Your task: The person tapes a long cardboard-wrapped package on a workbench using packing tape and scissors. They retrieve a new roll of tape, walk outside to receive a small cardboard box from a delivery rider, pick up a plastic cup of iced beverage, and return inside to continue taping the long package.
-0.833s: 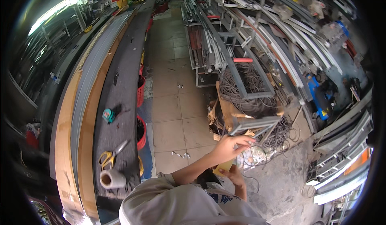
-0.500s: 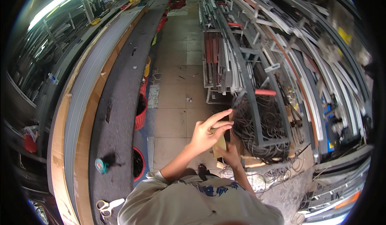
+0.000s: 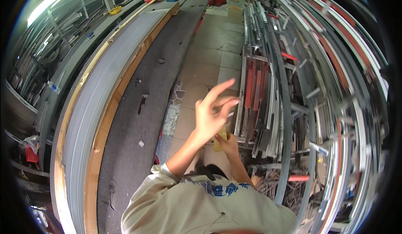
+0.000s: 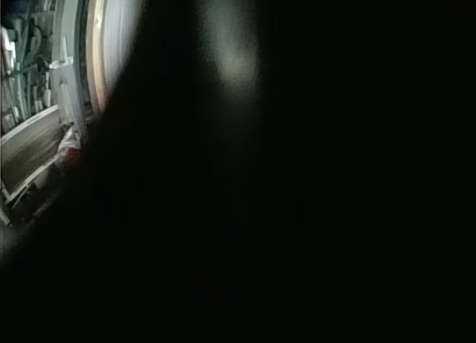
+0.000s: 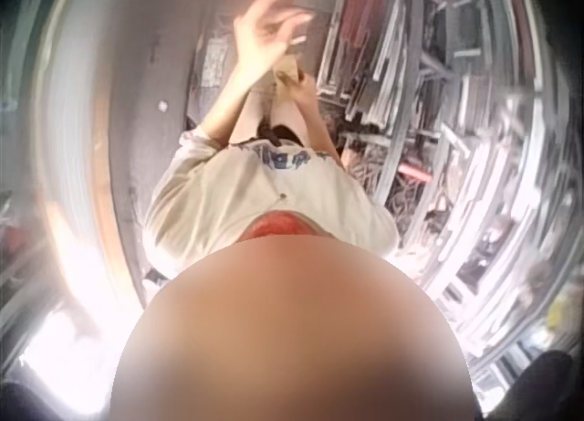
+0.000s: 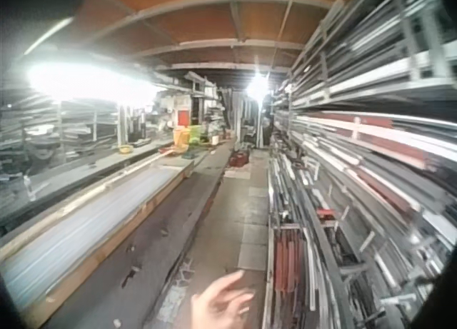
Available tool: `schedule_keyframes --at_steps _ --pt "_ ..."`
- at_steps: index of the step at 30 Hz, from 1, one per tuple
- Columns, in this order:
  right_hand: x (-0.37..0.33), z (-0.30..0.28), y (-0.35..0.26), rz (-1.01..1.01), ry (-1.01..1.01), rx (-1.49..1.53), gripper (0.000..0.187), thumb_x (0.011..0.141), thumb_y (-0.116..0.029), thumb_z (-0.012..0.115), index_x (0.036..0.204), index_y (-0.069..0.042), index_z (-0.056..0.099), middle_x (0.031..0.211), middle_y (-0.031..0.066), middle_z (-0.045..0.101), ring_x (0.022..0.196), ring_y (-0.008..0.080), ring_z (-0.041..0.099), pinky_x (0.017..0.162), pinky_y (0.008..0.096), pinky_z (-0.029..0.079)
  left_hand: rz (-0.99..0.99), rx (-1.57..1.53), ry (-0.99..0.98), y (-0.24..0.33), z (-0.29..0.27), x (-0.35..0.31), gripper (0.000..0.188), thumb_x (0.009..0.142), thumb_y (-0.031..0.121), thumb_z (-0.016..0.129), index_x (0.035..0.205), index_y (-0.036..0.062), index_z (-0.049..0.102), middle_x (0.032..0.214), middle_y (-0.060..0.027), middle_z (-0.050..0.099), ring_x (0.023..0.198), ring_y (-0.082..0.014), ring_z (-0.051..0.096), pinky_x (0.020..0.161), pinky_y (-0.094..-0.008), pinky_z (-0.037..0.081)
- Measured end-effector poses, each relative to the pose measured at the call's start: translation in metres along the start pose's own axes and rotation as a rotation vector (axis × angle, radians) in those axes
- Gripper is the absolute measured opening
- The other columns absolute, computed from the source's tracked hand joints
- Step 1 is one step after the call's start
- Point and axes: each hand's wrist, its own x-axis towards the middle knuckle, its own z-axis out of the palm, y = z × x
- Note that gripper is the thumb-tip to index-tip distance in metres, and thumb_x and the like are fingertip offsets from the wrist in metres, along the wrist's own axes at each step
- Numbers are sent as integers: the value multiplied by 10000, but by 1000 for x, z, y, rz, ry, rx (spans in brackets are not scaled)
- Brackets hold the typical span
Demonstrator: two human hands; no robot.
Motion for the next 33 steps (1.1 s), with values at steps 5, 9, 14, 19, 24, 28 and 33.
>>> schedule_keyframes --at_steps 5,9,14,19,24,28,33 --pt "134 -64 -11 -17 -209 186 334 827 -128 757 1082 53 640 911 108 720 790 168 697 740 292 546 -43 -214 -235 -119 45 163 503 844 -70 662 1317 67 559 909 -138 748 900 -157 718 786 -261 555" --pt "275 -107 -19 -66 -297 299 373 807 -141 771 1087 64 632 936 132 721 833 206 712 786 321 563 77 -123 -262 -239 67 300 561 848 -86 660 1371 64 525 949 -122 750 919 -144 711 815 -269 554" --pt "473 -138 -126 -245 -622 494 444 781 -175 796 1090 90 617 907 141 713 851 237 716 808 385 582 265 204 42 -354 19 496 677 864 53 702 1474 131 418 962 -121 746 943 -172 718 887 -333 538" --pt "640 -90 -247 -279 -771 418 455 806 -164 777 1118 109 588 882 128 693 865 246 714 816 419 588 268 586 273 -388 -99 634 637 881 179 710 1461 197 447 945 -71 749 764 -159 725 719 -289 548" --pt "798 -3 -319 -441 -1037 424 490 843 -147 744 1211 107 541 945 158 692 899 246 710 817 419 588 507 1083 394 -403 -191 753 434 852 -16 642 1270 101 644 908 -150 734 740 -185 741 623 -298 568" --pt "914 63 -412 -531 -1226 444 507 876 -186 712 1268 79 530 1064 216 682 903 256 710 805 404 585 627 1393 491 -414 -273 852 375 857 48 642 1223 122 672 894 -192 703 731 -231 735 636 -336 557" --pt "1035 174 -516 -309 -1346 514 574 960 -323 575 1342 92 463 1249 224 618 1087 281 655 899 391 549 238 1529 543 -482 -404 924 245 856 87 658 1085 122 736 842 -148 724 687 -236 720 621 -318 554"
